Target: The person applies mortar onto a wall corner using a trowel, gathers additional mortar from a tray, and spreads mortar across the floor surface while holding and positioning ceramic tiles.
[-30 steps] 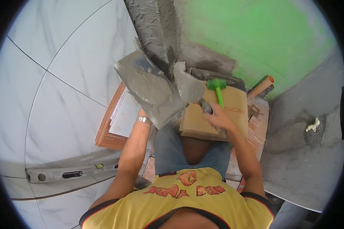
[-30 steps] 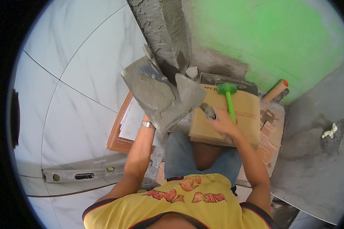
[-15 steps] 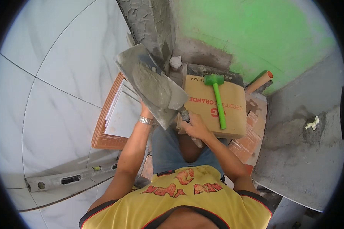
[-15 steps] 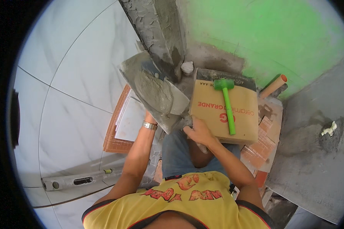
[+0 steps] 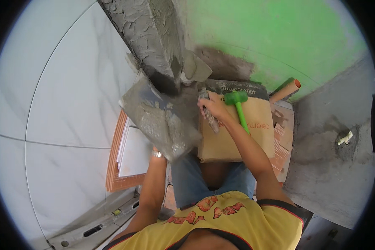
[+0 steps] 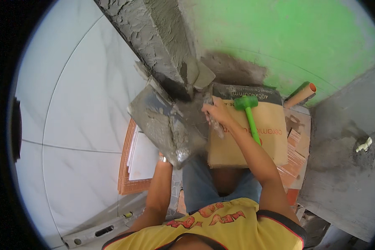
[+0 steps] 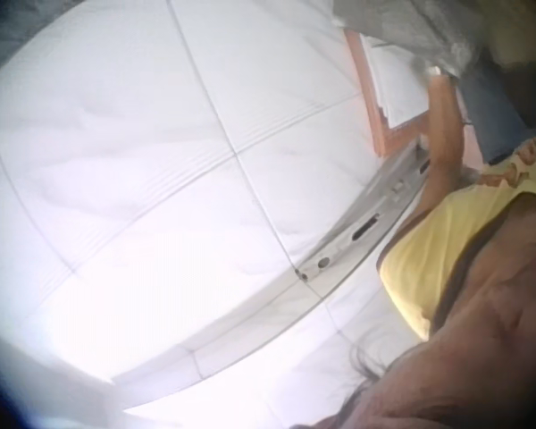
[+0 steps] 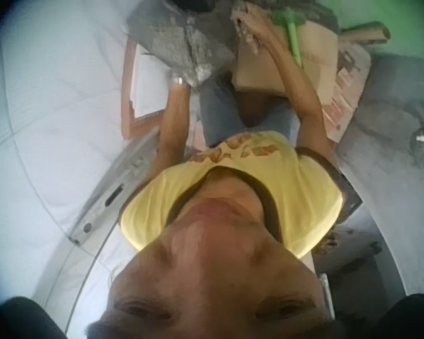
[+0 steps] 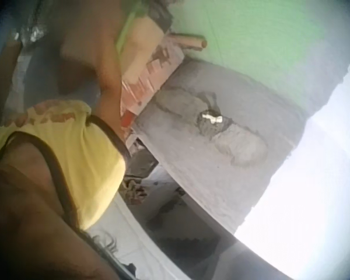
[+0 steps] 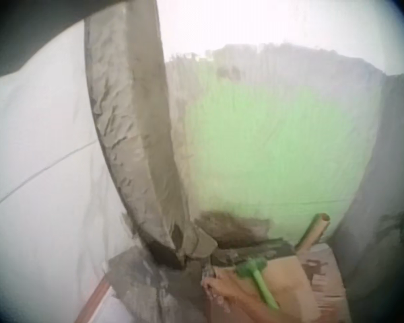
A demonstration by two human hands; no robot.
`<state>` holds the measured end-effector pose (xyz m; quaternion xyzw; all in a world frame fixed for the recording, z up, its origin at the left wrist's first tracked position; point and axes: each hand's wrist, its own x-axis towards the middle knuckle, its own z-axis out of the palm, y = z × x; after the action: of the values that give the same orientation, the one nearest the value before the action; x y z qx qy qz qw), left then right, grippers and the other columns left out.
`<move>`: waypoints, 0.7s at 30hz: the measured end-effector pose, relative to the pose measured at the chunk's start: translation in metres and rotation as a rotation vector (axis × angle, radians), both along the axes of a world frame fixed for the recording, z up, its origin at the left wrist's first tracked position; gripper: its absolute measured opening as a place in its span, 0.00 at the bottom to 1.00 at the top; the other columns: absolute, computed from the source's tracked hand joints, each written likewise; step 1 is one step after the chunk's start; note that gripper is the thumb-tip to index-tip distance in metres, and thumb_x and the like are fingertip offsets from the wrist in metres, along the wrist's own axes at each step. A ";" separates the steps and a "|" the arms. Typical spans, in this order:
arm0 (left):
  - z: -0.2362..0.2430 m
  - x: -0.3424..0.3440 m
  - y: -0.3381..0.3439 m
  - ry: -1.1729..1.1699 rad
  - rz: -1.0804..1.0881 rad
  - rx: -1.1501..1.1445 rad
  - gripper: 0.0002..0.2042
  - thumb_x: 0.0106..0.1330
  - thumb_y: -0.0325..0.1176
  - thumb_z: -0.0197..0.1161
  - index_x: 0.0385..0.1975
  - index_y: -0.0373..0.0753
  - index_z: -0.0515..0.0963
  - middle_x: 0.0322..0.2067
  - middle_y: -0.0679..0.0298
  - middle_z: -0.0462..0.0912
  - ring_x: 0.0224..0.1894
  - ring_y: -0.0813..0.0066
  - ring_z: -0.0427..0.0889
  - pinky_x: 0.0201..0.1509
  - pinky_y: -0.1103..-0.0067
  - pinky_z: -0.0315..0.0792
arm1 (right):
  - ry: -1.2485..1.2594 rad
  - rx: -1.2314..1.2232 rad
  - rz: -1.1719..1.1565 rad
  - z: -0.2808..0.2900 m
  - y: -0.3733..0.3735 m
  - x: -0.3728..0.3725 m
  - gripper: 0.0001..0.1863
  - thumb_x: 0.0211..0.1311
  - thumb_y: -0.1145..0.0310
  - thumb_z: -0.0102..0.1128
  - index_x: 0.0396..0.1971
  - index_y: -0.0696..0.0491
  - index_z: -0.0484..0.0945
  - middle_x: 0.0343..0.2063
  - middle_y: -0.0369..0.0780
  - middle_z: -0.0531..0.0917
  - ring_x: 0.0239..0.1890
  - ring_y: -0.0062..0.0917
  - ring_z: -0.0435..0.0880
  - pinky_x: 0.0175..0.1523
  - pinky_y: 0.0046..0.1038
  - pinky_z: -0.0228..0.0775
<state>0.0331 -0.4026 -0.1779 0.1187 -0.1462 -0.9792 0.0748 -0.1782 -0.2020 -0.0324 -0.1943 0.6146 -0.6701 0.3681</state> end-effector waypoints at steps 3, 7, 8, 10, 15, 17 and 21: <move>-0.011 0.031 0.001 -0.011 0.032 0.075 0.24 0.76 0.50 0.46 0.67 0.46 0.67 0.65 0.61 0.71 0.65 0.60 0.69 0.68 0.64 0.66 | 0.054 0.192 -0.107 -0.034 -0.049 -0.035 0.07 0.57 0.68 0.56 0.29 0.56 0.71 0.18 0.38 0.74 0.16 0.23 0.76 0.20 0.28 0.69; -0.018 0.044 0.012 -0.004 0.010 0.142 0.24 0.76 0.50 0.46 0.67 0.47 0.67 0.65 0.61 0.71 0.65 0.60 0.69 0.68 0.64 0.66 | 0.208 0.315 -0.199 -0.068 -0.089 -0.081 0.11 0.56 0.66 0.58 0.27 0.60 0.75 0.19 0.42 0.79 0.18 0.28 0.81 0.25 0.33 0.73; -0.019 0.044 0.014 -0.003 0.002 0.151 0.24 0.76 0.50 0.46 0.67 0.47 0.67 0.65 0.61 0.71 0.65 0.60 0.69 0.68 0.64 0.66 | 0.306 0.442 -0.191 -0.067 -0.095 -0.088 0.14 0.53 0.65 0.59 0.29 0.63 0.77 0.22 0.47 0.82 0.22 0.34 0.84 0.30 0.35 0.75; -0.022 0.052 0.013 -0.002 0.005 0.162 0.24 0.76 0.50 0.46 0.67 0.47 0.67 0.65 0.61 0.71 0.65 0.60 0.69 0.68 0.64 0.66 | 0.400 0.560 -0.171 -0.054 -0.108 -0.085 0.18 0.51 0.64 0.60 0.32 0.67 0.78 0.26 0.52 0.84 0.26 0.40 0.87 0.35 0.37 0.78; -0.024 0.059 0.017 0.028 -0.015 0.185 0.24 0.76 0.50 0.46 0.67 0.47 0.67 0.65 0.61 0.71 0.65 0.60 0.69 0.68 0.64 0.66 | 0.680 0.569 -0.107 0.033 -0.118 -0.076 0.18 0.49 0.65 0.59 0.26 0.70 0.80 0.23 0.56 0.84 0.26 0.42 0.87 0.38 0.38 0.77; -0.023 0.053 0.021 0.055 -0.032 0.195 0.25 0.76 0.50 0.46 0.67 0.47 0.66 0.65 0.62 0.71 0.65 0.60 0.69 0.68 0.64 0.66 | 0.842 0.506 -0.141 0.075 -0.123 -0.077 0.19 0.48 0.65 0.59 0.28 0.71 0.80 0.24 0.57 0.83 0.24 0.43 0.85 0.35 0.38 0.77; -0.021 0.038 0.036 0.109 -0.082 0.216 0.25 0.76 0.51 0.45 0.67 0.47 0.66 0.65 0.62 0.70 0.65 0.60 0.69 0.68 0.64 0.66 | 0.832 0.713 0.019 0.124 -0.133 -0.094 0.16 0.48 0.66 0.60 0.27 0.67 0.81 0.25 0.55 0.84 0.29 0.46 0.85 0.36 0.40 0.74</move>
<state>0.0713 -0.3665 -0.1994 0.0666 -0.0405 -0.9965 0.0295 -0.2727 -0.3348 0.0918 -0.3117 0.8955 -0.2836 0.1430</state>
